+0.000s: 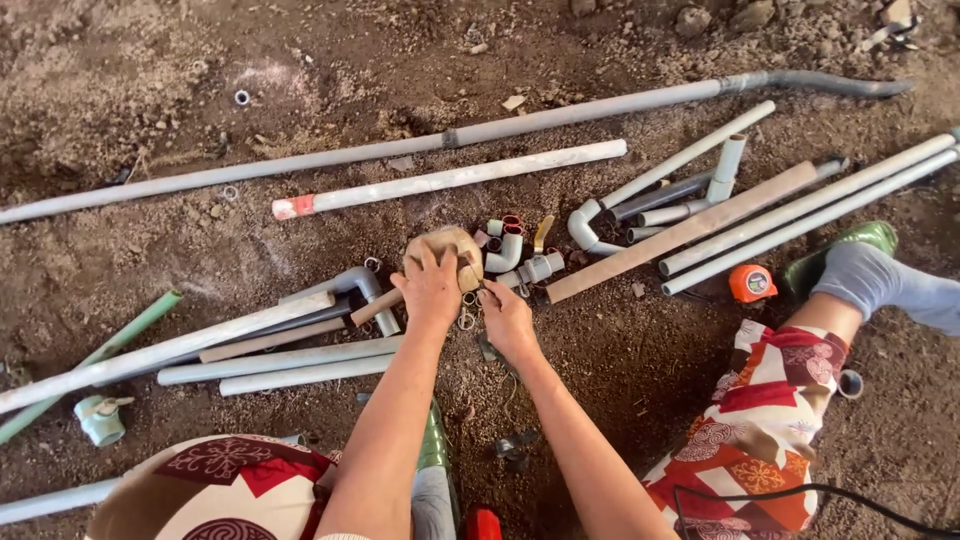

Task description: The person sits on the ground and uses a hacksaw blade to cut a PVC pipe among various plumbing supplies.

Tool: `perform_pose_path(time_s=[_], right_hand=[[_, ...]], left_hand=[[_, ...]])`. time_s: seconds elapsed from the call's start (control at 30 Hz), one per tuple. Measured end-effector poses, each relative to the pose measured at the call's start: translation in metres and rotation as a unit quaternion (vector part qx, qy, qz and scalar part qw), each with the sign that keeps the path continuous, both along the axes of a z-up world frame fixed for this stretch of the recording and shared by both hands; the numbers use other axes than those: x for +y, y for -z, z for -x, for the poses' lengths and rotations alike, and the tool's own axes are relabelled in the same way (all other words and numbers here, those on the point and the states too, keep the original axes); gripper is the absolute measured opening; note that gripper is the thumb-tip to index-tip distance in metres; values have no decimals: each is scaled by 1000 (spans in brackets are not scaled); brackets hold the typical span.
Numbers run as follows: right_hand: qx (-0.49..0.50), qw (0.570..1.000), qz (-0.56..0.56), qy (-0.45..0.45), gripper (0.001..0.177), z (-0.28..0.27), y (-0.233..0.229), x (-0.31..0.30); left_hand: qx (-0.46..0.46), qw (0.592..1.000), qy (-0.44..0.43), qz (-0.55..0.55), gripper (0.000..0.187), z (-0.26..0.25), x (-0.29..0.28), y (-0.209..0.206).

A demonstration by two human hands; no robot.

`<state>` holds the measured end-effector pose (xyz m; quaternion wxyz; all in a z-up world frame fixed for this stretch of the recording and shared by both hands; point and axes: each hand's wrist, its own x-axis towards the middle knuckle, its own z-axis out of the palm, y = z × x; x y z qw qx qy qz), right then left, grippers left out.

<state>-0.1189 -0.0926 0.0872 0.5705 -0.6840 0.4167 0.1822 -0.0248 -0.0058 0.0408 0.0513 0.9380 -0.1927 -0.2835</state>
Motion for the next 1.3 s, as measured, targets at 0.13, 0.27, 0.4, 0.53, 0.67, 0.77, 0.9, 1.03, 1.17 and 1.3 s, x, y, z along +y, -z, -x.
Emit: perform_pose_path(time_s=[0.13,0.27,0.4,0.53,0.67,0.77,0.9,1.03,1.17,1.3], right_hand=[[8,1000,-2,-2,41,3,15,-2],[-3,1000,8,-3,41,-2,9,2],[28,999,32,-17,41,-7,2,4],[12,1000,11,5,41,-10,7,3],[15,1000,7,3,43,-14,-7,3],[10,1000,-10,7,45,-19,-27,6],[14,1000,-7,8,46,-20,-27,6],[27,1000,10,0,46,-16,-12,8],[3,1000,18,-10,44,-10,-5,9],[-27,1000,-8,8,43,-8,-24,14]], left_hand=[[35,998,9,-41,45,-6,-2,4],[12,1000,21,-21,43,-17,8,70],[-24,991,3,134,34,-20,19,28],[-132,967,12,219,25,-7,32,79],[-245,956,41,158,16,1,22,78],[-239,963,34,121,15,1,18,63],[-216,973,44,70,19,-1,16,66],[-197,978,42,61,16,0,15,62],[-197,977,46,75,15,-4,13,45],[-186,977,63,86,14,-7,16,47]])
